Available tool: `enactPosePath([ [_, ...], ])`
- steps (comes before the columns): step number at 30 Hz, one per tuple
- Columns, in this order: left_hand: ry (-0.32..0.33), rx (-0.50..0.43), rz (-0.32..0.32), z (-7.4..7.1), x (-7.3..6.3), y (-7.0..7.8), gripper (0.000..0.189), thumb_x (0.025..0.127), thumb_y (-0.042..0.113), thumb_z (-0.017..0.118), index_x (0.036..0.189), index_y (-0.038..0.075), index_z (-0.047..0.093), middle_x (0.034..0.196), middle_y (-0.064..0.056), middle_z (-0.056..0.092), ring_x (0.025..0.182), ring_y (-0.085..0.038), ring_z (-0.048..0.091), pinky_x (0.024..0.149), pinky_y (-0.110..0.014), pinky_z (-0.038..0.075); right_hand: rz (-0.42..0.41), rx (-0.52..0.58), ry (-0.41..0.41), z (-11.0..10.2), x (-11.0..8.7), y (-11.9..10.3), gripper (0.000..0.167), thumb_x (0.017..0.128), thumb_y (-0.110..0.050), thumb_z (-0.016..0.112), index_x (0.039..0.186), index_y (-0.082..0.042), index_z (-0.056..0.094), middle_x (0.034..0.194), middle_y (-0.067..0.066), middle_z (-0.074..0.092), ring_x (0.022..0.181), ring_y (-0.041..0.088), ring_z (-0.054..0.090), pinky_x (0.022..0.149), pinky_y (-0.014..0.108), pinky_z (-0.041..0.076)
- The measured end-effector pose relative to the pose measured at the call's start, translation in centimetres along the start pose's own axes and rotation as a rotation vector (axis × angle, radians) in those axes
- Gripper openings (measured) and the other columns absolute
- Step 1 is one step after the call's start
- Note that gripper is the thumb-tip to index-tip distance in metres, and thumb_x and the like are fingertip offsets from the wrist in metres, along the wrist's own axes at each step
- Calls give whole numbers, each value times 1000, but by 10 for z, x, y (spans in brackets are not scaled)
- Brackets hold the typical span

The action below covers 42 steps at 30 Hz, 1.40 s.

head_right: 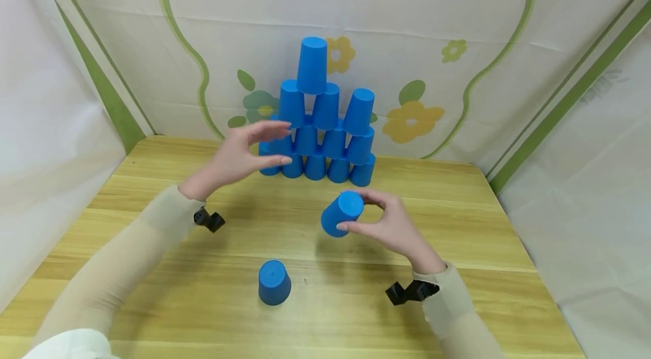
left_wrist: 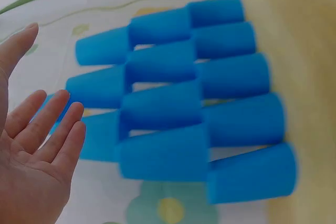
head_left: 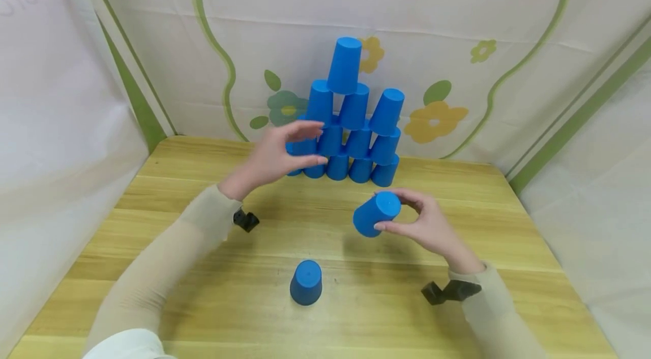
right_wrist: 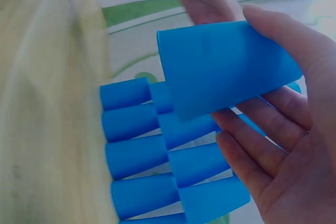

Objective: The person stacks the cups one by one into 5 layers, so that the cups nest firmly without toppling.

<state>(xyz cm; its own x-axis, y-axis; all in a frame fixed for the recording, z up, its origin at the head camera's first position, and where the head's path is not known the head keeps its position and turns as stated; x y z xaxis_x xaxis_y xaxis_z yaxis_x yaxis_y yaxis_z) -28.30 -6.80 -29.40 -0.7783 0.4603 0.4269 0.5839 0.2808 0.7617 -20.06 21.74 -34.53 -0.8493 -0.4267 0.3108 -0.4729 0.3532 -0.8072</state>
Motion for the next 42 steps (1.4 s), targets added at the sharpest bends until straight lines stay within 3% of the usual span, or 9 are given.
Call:
enactPosePath([
  [4, -34, -18, -61, 15, -23, -15, 63, 88, 32, 83, 145, 18, 57, 139, -2, 62, 127, -17, 57, 104, -44, 47, -29, -3, 76, -11, 12, -5, 53, 81, -1, 86, 130, -7, 68, 120, 3, 71, 111, 19, 65, 96, 31, 50],
  [8, -33, -55, -135, 21, -49, -29, 63, 88, 32, 83, 145, 21, 57, 135, -1, 64, 125, -19, 58, 104, -47, 47, -68, 16, 140, -19, 29, -11, 51, 81, 0, 86, 129, -6, 69, 122, 6, 71, 110, 19, 66, 96, 30, 51],
  [13, -52, -77, -163, 28, -80, -39, 62, 88, 33, 83, 143, 21, 58, 134, -5, 65, 123, -20, 59, 104, -50, 47, -122, 56, 228, -30, 49, -16, 49, 81, 6, 83, 128, -3, 70, 121, 9, 71, 108, 22, 67, 96, 31, 52],
  [18, -122, -114, -203, 35, -108, -43, 67, 85, 32, 86, 144, 20, 57, 134, -8, 65, 122, -20, 60, 104, -53, 46, -137, 84, 321, -38, 65, -20, 45, 83, 4, 82, 126, -2, 70, 118, 8, 70, 106, 23, 66, 95, 31, 52],
  [23, -243, -135, -239, 51, -131, -41, 73, 81, 33, 89, 145, 20, 55, 134, -3, 64, 122, -20, 60, 105, -52, 46, -176, 82, 388, -47, 80, -35, 41, 85, 2, 81, 125, 2, 70, 115, 9, 67, 104, 22, 63, 95, 31, 52],
  [30, -349, -248, -273, 74, -144, -40, 74, 81, 31, 89, 145, 16, 55, 135, -5, 63, 122, -23, 60, 106, -51, 45, -210, 99, 448, -63, 99, -56, 36, 86, -3, 82, 120, 1, 73, 109, 9, 66, 99, 23, 65, 93, 29, 53],
  [36, -396, -295, -257, 78, -147, -38, 73, 79, 28, 91, 142, 17, 58, 135, -5, 64, 122, -23, 60, 106, -50, 45, -224, 107, 489, -82, 124, -54, 39, 85, -8, 84, 122, -6, 74, 111, 11, 69, 98, 25, 65, 90, 31, 54],
  [42, -461, -280, -262, 81, -149, -36, 69, 77, 31, 92, 137, 20, 62, 134, -1, 64, 122, -17, 59, 106, -44, 46, -155, 75, 541, -99, 147, -61, 43, 85, -19, 86, 125, -12, 74, 116, 8, 71, 102, 25, 65, 90, 30, 54],
])
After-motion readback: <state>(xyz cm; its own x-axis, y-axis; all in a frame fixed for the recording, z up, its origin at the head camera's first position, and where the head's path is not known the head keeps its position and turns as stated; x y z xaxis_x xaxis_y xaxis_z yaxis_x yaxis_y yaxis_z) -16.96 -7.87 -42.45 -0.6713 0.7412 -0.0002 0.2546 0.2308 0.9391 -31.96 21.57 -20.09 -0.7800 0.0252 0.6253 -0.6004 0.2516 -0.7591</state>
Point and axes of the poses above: each hand's wrist, its own x-axis towards the middle knuckle, its own z-axis out of the palm, y = z × x, the point moved 6 cm from there along x, towards the middle knuckle
